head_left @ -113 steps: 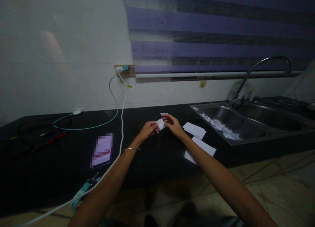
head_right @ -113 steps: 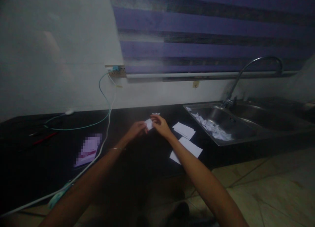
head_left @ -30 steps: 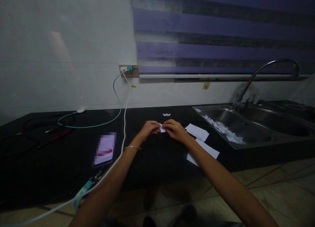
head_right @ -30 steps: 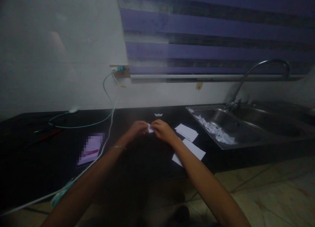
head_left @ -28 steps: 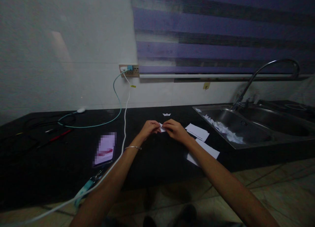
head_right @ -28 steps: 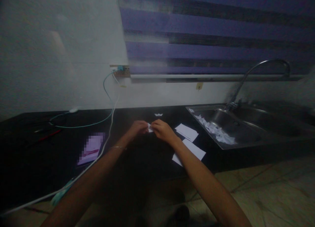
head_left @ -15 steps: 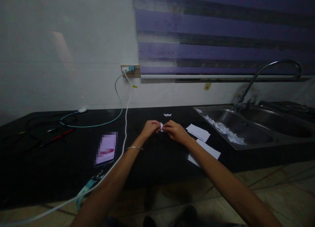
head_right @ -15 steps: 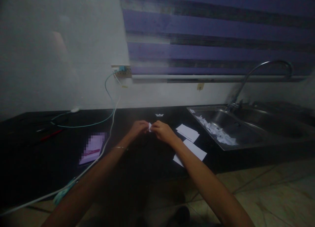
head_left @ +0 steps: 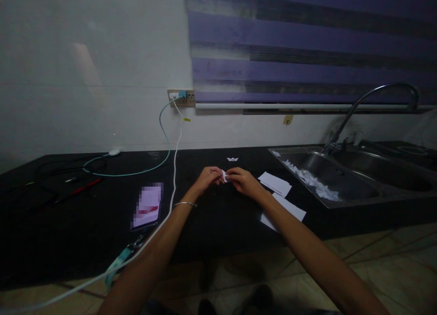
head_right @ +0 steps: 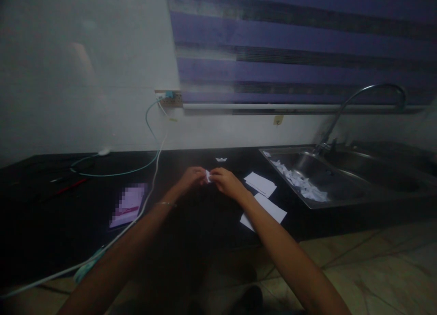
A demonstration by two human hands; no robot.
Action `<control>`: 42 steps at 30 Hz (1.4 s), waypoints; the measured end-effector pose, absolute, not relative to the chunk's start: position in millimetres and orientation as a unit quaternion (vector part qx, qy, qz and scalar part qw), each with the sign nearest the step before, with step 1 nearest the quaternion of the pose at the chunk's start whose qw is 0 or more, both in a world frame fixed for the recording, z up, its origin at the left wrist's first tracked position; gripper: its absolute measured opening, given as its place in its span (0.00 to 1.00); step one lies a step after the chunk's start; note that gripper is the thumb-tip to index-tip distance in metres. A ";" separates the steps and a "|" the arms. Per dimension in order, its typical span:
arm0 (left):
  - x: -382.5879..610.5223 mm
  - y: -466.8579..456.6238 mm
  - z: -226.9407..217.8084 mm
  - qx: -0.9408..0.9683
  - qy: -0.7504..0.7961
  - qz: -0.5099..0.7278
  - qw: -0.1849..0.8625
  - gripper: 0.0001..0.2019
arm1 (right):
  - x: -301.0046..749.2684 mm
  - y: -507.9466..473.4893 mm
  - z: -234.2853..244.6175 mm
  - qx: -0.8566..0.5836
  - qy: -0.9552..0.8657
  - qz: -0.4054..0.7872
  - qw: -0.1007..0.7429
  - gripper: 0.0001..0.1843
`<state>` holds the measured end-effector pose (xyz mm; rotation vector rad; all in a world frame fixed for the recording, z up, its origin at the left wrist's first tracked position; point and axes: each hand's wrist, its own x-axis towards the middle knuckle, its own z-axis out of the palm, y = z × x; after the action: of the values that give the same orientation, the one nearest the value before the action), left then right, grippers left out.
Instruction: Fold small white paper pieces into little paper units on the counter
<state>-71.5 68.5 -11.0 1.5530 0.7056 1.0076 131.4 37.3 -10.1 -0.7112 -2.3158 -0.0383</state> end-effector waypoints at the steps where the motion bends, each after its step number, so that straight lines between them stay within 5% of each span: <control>1: -71.6 68.9 -11.5 0.651 0.298 0.425 0.554 0.08 | 131.2 37.0 -10.0 -0.277 -0.895 -0.009 0.350 0.19; 6: -69.5 69.1 -11.9 0.622 0.303 0.415 0.591 0.14 | 131.7 36.0 -10.3 -0.286 -0.889 0.013 0.357 0.18; 13: -66.4 68.3 -10.8 0.677 0.350 0.426 0.488 0.13 | 128.1 34.0 -7.8 -0.285 -0.862 0.080 0.412 0.13; 17: -66.1 72.1 -18.1 0.689 0.355 0.435 0.458 0.14 | 127.0 39.1 -10.2 -0.359 -0.778 0.178 0.485 0.12; 23: -60.0 72.1 -24.7 0.704 0.332 0.463 0.423 0.13 | 125.7 50.5 -22.4 -0.399 -0.716 0.378 0.430 0.16; 31: -55.1 68.5 -18.3 0.698 0.348 0.481 0.400 0.12 | 122.9 49.2 -22.0 -0.381 -0.572 0.541 0.485 0.15; 42: -54.8 64.6 -19.2 0.720 0.353 0.450 0.394 0.16 | 123.0 48.5 -22.7 -0.402 -0.543 0.534 0.509 0.17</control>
<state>-54.8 64.6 -19.2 1.8264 0.8957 1.1415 123.0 48.5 -22.7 -0.9685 -1.3080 1.2855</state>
